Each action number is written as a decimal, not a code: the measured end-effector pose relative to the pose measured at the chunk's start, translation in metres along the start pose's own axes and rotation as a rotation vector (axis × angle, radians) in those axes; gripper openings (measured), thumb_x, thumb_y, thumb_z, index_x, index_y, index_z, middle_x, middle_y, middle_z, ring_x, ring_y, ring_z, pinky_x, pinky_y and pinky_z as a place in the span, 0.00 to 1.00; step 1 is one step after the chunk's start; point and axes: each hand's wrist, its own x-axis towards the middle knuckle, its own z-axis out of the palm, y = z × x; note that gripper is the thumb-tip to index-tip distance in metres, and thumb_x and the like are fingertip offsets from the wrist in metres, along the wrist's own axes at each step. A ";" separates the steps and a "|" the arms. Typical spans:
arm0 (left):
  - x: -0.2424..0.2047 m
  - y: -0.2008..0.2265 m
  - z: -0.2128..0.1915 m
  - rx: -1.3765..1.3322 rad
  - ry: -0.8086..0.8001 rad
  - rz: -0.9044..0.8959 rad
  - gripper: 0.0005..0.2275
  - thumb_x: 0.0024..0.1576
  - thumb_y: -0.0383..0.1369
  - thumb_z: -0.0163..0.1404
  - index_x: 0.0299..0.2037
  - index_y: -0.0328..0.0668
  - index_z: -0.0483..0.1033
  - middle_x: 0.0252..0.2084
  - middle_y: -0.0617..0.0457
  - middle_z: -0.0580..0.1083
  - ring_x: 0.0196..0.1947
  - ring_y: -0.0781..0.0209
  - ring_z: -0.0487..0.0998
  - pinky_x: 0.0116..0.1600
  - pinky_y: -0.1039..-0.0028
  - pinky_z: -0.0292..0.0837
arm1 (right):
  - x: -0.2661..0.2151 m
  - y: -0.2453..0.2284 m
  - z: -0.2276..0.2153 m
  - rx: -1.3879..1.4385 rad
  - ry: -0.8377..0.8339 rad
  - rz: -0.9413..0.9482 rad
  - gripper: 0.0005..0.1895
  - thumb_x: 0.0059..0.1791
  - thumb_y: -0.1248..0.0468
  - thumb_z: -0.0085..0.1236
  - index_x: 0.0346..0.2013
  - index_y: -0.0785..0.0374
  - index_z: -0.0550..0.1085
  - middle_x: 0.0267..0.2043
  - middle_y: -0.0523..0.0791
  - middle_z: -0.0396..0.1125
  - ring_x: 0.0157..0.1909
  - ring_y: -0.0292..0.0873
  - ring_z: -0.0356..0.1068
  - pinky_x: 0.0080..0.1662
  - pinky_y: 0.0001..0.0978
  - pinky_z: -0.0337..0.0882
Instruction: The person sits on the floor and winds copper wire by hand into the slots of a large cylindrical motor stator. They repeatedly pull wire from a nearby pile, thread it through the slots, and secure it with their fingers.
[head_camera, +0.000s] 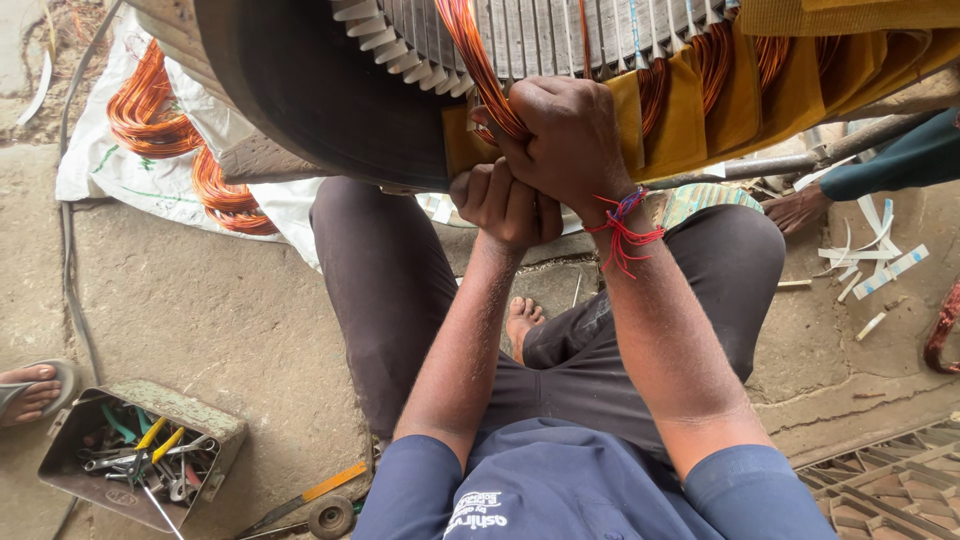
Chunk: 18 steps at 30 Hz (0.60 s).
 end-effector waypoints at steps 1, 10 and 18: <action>0.000 0.000 0.000 -0.002 0.002 0.000 0.08 0.53 0.31 0.46 0.24 0.38 0.72 0.24 0.49 0.72 0.23 0.57 0.69 0.38 0.66 0.58 | 0.000 0.000 0.000 0.000 -0.005 0.005 0.26 0.56 0.53 0.66 0.21 0.63 0.65 0.20 0.47 0.58 0.24 0.50 0.65 0.29 0.43 0.63; 0.002 0.000 0.001 -0.009 0.016 0.003 0.08 0.52 0.32 0.46 0.25 0.37 0.72 0.24 0.48 0.72 0.23 0.56 0.69 0.39 0.66 0.59 | -0.001 0.000 0.001 0.004 0.006 0.002 0.27 0.56 0.53 0.66 0.21 0.63 0.65 0.20 0.48 0.58 0.24 0.50 0.64 0.29 0.43 0.63; -0.001 0.000 0.002 0.002 0.012 -0.004 0.08 0.53 0.32 0.45 0.25 0.38 0.72 0.25 0.49 0.72 0.23 0.57 0.70 0.40 0.66 0.59 | -0.001 0.002 0.001 -0.009 0.000 0.000 0.27 0.56 0.53 0.67 0.21 0.62 0.64 0.20 0.48 0.57 0.23 0.50 0.64 0.29 0.43 0.62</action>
